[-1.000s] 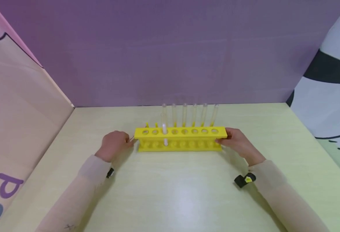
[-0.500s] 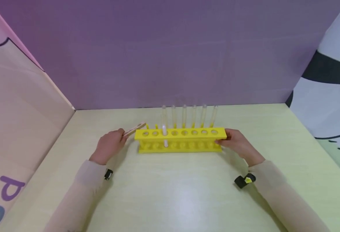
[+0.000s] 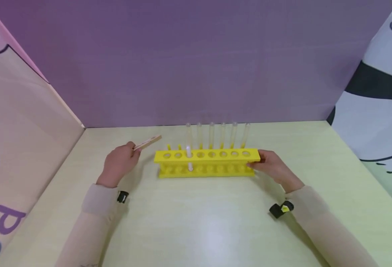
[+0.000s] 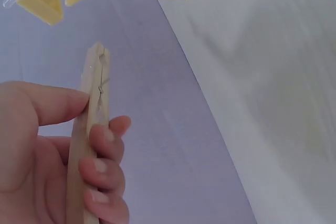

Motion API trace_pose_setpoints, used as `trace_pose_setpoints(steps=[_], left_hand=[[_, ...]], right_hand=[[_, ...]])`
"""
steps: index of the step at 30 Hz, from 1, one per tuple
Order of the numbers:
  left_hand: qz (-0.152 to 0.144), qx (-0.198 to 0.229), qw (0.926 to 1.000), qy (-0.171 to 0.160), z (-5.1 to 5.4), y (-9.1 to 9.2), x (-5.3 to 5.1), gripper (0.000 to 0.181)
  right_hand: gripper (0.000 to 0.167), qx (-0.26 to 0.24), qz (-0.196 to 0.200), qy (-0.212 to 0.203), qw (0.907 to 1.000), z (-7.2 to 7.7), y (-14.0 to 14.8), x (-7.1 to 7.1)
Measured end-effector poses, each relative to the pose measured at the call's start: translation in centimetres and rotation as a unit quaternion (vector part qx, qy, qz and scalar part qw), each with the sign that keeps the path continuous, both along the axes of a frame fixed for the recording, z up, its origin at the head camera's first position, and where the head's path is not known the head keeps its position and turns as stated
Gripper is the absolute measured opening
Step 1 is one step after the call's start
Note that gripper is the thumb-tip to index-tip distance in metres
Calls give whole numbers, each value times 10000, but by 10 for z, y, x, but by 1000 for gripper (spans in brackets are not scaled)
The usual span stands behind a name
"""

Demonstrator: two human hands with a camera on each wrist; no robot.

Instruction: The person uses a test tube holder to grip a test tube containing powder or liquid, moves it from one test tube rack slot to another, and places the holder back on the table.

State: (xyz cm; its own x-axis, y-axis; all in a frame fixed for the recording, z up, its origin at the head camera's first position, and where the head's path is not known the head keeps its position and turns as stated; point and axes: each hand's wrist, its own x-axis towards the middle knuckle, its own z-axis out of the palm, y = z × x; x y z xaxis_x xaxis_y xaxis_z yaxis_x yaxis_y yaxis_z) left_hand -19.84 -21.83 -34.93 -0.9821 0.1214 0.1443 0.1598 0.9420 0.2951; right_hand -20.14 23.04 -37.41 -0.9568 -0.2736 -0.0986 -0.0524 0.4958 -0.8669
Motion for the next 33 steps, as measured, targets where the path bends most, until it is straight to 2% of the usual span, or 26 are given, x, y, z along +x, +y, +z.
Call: trace_pose_setpoints(steps=[7,15,20,25,33], left_hand=[[113,-127,9997,146,2,-1,2,29],[115,-141,9979,629,12,6,4,30],[78,-168,9985,519,21,11,7,30],[207,-226,9989,363,25,15,6,28],[259,-235,9982,492,33,27,4,24]], right_hand=[[45,-9,-24,7,10000,-2,1,0],[45,3,-17,-38,10000,-3,1,-2],[45,-3,-24,14,10000,-3,1,-2],[45,-24,19,20,10000,-4,1,-2],[44,-65,32,48,10000,-3,1,-1]])
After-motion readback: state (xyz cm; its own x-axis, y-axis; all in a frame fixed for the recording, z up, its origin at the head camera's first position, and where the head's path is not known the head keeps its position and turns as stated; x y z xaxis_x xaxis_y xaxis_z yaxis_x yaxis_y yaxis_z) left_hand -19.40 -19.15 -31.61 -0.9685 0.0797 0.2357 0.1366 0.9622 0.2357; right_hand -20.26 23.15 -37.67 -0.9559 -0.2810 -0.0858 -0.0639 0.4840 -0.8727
